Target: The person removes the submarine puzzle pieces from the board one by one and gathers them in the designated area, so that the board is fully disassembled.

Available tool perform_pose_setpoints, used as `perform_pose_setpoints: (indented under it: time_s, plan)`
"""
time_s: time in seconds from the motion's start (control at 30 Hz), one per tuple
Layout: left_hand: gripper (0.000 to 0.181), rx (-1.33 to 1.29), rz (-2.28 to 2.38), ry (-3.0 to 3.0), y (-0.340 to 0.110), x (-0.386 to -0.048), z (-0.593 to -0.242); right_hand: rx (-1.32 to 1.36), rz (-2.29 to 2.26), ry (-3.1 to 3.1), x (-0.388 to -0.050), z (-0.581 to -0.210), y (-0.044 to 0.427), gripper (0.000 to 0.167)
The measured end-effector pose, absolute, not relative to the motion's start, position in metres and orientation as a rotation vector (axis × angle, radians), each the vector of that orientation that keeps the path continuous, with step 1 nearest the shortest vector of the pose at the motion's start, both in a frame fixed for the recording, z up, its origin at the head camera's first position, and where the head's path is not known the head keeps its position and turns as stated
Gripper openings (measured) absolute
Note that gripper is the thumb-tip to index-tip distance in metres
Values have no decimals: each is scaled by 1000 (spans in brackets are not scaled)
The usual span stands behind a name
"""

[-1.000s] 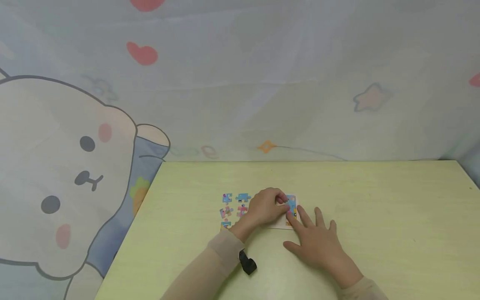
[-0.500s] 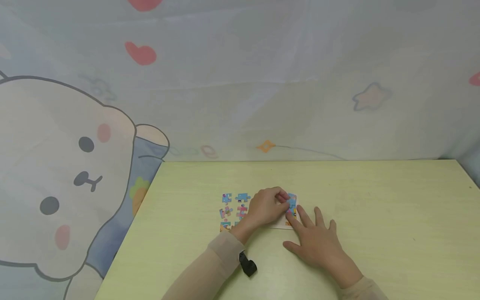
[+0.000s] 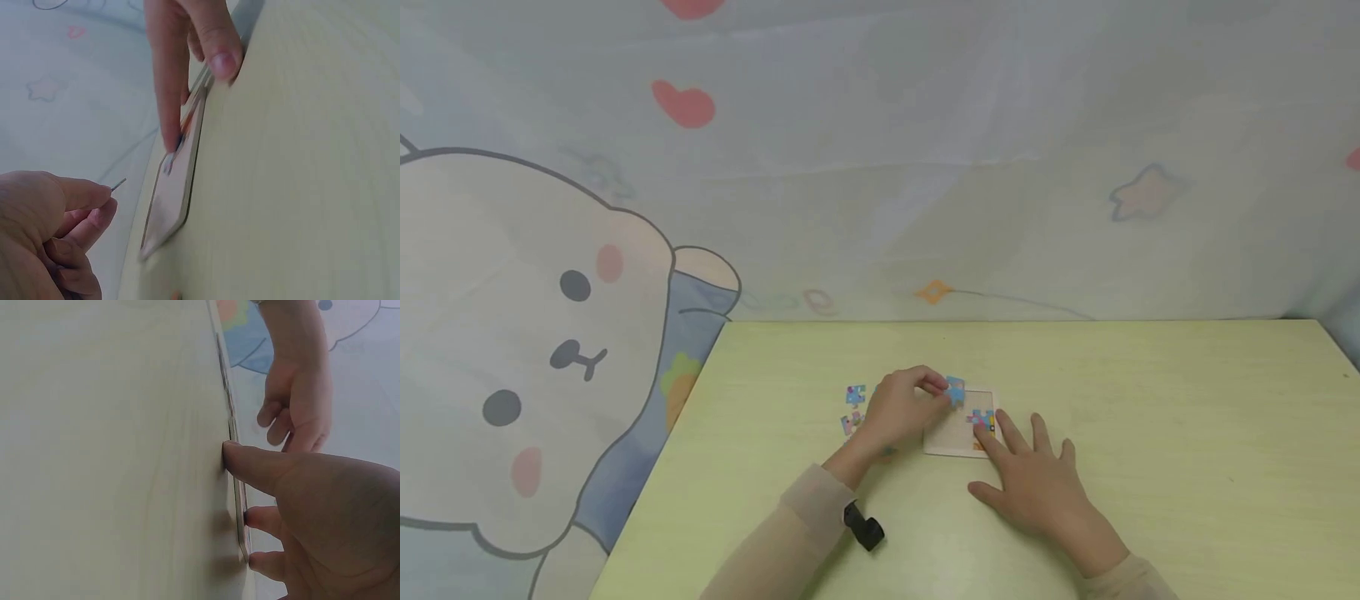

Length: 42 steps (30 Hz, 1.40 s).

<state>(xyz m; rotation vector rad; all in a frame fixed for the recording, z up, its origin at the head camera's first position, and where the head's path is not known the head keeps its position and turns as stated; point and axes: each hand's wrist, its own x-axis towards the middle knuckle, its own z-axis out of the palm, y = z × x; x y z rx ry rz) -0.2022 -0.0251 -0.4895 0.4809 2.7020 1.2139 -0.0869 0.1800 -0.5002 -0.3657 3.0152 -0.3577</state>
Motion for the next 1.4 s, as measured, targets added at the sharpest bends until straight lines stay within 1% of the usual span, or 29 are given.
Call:
perform_pose_setpoints:
  time_s: [0.27,0.43,0.9,1.2,1.4]
  plan:
    - [21,485,1181,2739,-61,-209,-488,-367,-384,3007,-86,-497,179,77]
    - [23,462,1193,2729,-74,-210,-493,-372,-383,3015,-86,-497,178,77]
    - [20,408,1159,2726,-77,-213,-503,-368,-410,3004,-85,-498,179,77]
    - [18,433,1187,2753,-79,-213,-502,-378,-398,3010,-86,-497,177,78]
    - [18,513,1190,2729,-71,-212,-496,-388,-370,3028,-86,-500,178,78]
